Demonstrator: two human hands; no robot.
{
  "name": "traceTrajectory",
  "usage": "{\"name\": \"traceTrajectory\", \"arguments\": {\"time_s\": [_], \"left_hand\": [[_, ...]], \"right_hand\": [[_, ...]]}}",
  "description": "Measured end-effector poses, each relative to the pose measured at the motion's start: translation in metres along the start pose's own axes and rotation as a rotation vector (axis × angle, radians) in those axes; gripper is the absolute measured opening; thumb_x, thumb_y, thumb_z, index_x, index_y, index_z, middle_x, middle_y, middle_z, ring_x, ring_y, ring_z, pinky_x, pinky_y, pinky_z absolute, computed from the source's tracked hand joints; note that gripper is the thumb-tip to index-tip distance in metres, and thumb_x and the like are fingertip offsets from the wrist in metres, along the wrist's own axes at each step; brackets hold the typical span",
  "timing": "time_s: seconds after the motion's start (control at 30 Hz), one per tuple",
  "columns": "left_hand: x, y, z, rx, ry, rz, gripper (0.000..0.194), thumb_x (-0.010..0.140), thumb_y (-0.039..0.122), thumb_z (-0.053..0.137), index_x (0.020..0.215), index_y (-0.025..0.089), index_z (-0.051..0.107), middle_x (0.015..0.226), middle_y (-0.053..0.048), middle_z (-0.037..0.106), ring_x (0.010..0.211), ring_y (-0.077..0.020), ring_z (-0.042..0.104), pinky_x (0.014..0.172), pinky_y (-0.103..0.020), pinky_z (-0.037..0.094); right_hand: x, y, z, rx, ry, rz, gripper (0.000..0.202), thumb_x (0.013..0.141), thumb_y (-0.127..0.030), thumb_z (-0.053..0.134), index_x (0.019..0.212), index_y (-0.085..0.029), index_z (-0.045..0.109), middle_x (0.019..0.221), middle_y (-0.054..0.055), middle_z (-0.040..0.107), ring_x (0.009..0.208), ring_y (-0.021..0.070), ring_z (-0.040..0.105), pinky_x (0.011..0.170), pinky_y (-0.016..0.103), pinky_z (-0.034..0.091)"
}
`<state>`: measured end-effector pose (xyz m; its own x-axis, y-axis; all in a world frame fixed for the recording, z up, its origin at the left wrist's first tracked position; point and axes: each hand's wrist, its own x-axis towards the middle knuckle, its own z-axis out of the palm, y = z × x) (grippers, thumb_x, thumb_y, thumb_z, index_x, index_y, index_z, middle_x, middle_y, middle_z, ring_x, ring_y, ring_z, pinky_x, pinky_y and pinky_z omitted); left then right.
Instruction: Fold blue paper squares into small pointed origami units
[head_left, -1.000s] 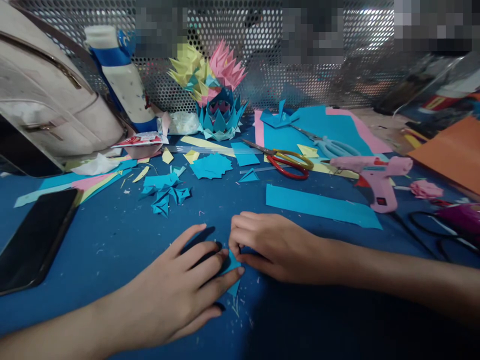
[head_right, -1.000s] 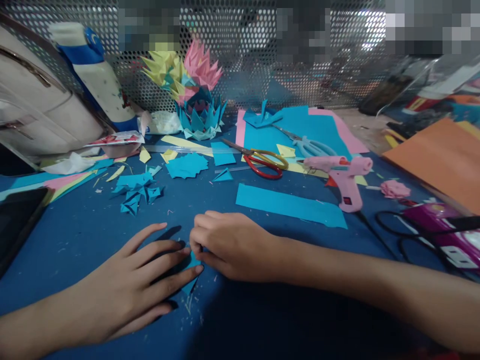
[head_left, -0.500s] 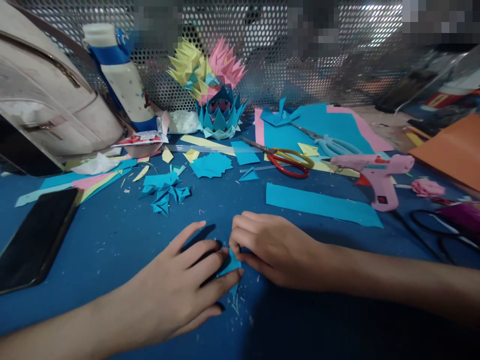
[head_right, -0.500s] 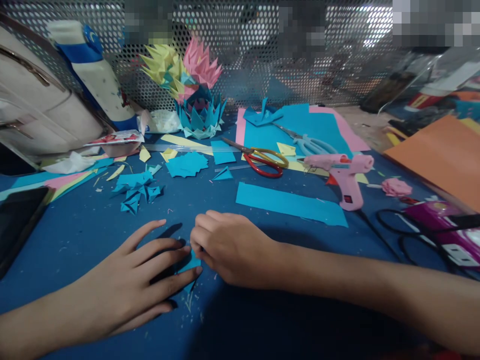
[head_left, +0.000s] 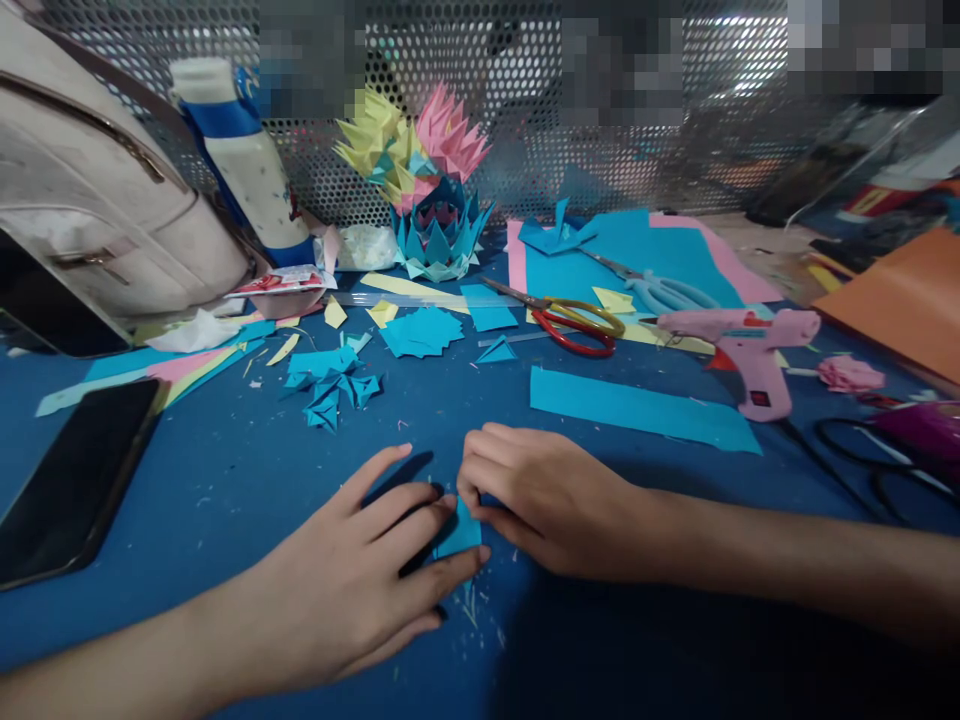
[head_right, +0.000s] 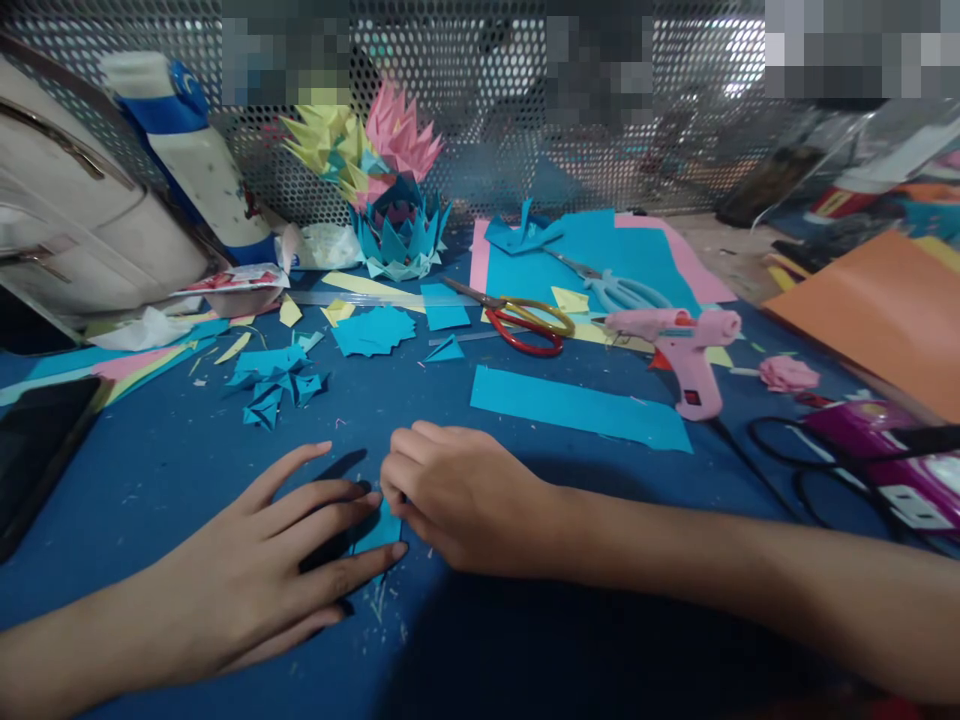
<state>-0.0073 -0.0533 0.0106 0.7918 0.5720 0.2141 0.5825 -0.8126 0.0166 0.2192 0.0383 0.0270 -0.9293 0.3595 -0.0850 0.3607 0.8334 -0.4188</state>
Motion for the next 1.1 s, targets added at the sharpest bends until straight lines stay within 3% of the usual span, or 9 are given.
{"name": "traceTrajectory", "arguments": {"time_s": [0.2,0.47,0.7,1.1], "left_hand": [[0.000,0.001,-0.001,-0.007,-0.017,0.000,0.045,0.100,0.040,0.051,0.141,0.022,0.051,0.117,-0.005,0.062,0.116,-0.0246,0.053,0.122,-0.052,0.004],[0.001,0.000,-0.004,-0.143,-0.067,-0.062,0.044,0.101,0.037,0.049,0.143,0.026,0.048,0.118,-0.005,0.060,0.119,-0.0253,0.051,0.120,-0.057,0.012],[0.001,-0.004,-0.006,-0.172,-0.084,-0.065,0.043,0.101,0.034,0.049,0.144,0.028,0.047,0.122,-0.005,0.059,0.120,-0.0261,0.051,0.120,-0.061,0.012],[0.000,-0.004,-0.003,-0.196,-0.065,-0.061,0.042,0.100,0.033,0.050,0.142,0.027,0.049,0.119,-0.005,0.059,0.120,-0.0252,0.049,0.120,-0.059,0.009]], "right_hand": [[0.000,0.000,-0.001,-0.009,0.010,0.002,0.007,0.092,-0.016,0.052,0.090,-0.016,0.059,0.095,0.006,0.058,0.082,0.0174,0.049,0.068,0.029,0.035],[0.000,-0.001,-0.001,-0.005,0.014,-0.001,0.007,0.093,-0.015,0.052,0.090,-0.016,0.058,0.095,0.006,0.059,0.081,0.0178,0.049,0.070,0.029,0.035],[-0.003,0.015,-0.004,0.165,0.033,-0.076,0.013,0.100,-0.031,0.053,0.097,-0.021,0.060,0.096,0.001,0.062,0.089,0.0153,0.056,0.075,0.026,0.037],[-0.001,0.014,0.000,0.180,0.056,-0.041,0.017,0.100,-0.033,0.052,0.095,-0.019,0.060,0.095,0.002,0.060,0.086,0.0155,0.054,0.074,0.027,0.036]]}}
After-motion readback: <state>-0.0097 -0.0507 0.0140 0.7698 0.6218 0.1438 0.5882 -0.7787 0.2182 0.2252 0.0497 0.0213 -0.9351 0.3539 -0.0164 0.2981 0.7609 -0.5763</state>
